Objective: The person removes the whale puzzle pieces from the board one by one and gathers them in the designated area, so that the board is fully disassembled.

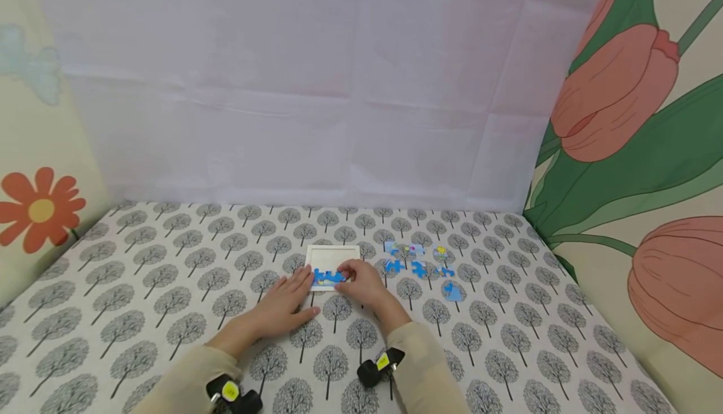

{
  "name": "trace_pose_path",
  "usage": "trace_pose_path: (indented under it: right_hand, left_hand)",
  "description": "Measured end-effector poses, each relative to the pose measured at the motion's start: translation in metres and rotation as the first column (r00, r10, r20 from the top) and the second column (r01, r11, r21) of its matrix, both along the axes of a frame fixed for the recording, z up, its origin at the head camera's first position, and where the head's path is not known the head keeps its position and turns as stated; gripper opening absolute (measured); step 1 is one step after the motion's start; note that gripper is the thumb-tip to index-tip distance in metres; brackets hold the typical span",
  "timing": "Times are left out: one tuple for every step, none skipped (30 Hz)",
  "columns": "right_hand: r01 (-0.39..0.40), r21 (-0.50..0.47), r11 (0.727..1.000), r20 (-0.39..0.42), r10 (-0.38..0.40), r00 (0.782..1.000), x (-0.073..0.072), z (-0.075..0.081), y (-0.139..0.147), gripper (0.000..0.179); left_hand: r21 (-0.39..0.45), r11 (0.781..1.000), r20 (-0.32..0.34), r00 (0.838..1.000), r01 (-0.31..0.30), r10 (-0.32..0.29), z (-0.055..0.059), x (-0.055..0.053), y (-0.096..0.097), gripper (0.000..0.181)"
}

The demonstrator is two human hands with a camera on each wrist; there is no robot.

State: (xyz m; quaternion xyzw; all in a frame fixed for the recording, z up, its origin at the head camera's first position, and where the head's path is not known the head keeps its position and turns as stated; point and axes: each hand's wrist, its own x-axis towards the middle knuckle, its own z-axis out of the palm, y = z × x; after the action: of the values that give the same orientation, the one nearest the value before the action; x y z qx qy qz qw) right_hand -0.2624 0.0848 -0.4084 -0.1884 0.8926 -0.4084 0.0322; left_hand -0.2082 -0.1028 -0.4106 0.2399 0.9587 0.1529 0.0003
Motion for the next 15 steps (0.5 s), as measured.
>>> trace_pose_path:
  right_hand:
    - [0.0, -0.002, 1.0, -0.002, 0.0, 1.0, -0.0002, -0.0003, 0.0001, 0.025]
    - [-0.002, -0.007, 1.0, -0.007, 0.002, 1.0, -0.0005, -0.0006, 0.0002, 0.025]
    - [-0.004, -0.012, 1.0, -0.012, 0.004, 1.0, -0.0007, -0.0008, 0.0003, 0.024]
    - [-0.005, -0.018, 1.0, -0.013, 0.004, 1.0, -0.0009, -0.0011, 0.0005, 0.024]
    - [-0.009, -0.027, 1.0, -0.016, 0.009, 1.0, -0.0011, -0.0014, 0.0007, 0.024]
    - [-0.013, -0.037, 0.999, -0.017, 0.012, 1.0, -0.0013, -0.0014, 0.0009, 0.024]
    - [-0.014, -0.045, 0.999, -0.018, 0.014, 1.0, -0.0015, -0.0014, 0.0011, 0.024]
    - [-0.013, -0.05, 0.999, -0.018, 0.012, 1.0, -0.0018, -0.0012, 0.0012, 0.024]
    - [-0.011, -0.052, 0.999, -0.014, 0.01, 1.0, -0.0021, -0.001, 0.0012, 0.024]
    - [-0.009, -0.055, 0.998, -0.009, 0.009, 1.0, -0.0026, -0.0006, 0.0013, 0.024]
    - [-0.009, -0.059, 0.998, -0.004, 0.008, 1.0, -0.0031, -0.0001, 0.0012, 0.024]
    - [-0.008, -0.06, 0.998, 0.002, 0.008, 1.0, -0.0038, 0.0003, 0.0013, 0.024]
    - [-0.007, -0.059, 0.998, 0.008, 0.008, 1.0, -0.0048, 0.0004, 0.0015, 0.024]
    - [-0.011, -0.059, 0.998, 0.014, 0.012, 1.0, -0.0052, 0.001, 0.0016, 0.024]
    - [-0.017, -0.064, 0.998, 0.023, 0.018, 1.0, -0.0055, 0.002, 0.0018, 0.024]
  left_hand:
    - [-0.001, 1.0, 0.001, 1.0, 0.0, 0.0, 0.0001, -0.0002, 0.0, 0.069]
    - [-0.001, 1.0, 0.003, 1.0, 0.0, 0.0, 0.0004, -0.0001, 0.0, 0.069]
    - [-0.001, 1.0, 0.004, 1.0, 0.0, 0.0, 0.0007, -0.0001, 0.0, 0.068]
    - [0.0, 1.0, 0.006, 1.0, 0.0, 0.0, 0.001, -0.0001, 0.0001, 0.068]
    - [0.002, 1.0, 0.008, 1.0, 0.001, -0.001, 0.001, -0.0002, 0.0001, 0.068]
    - [0.005, 1.0, 0.011, 1.0, 0.002, -0.002, 0.0013, -0.0001, 0.0002, 0.068]
    - [0.009, 1.0, 0.013, 1.0, 0.004, -0.004, 0.0014, -0.0002, 0.0003, 0.068]
    - [0.011, 1.0, 0.014, 1.0, 0.005, -0.005, 0.0014, -0.0003, 0.0004, 0.068]
    - [0.013, 1.0, 0.015, 1.0, 0.006, -0.006, 0.0014, -0.0003, 0.0004, 0.068]
    - [0.011, 1.0, 0.017, 1.0, 0.006, -0.006, 0.001, -0.0005, 0.0004, 0.068]
    - [0.011, 1.0, 0.019, 1.0, 0.006, -0.006, 0.0005, -0.0006, 0.0003, 0.069]
    - [0.008, 1.0, 0.019, 1.0, 0.005, -0.006, 0.0001, -0.0007, 0.0002, 0.069]
    - [0.007, 1.0, 0.017, 1.0, 0.005, -0.005, -0.0006, -0.001, 0.0, 0.069]
    - [0.004, 1.0, 0.017, 1.0, 0.003, -0.004, -0.0012, -0.0011, -0.0002, 0.069]
    - [0.005, 1.0, 0.015, 1.0, 0.003, -0.003, -0.0015, -0.0011, -0.0004, 0.069]
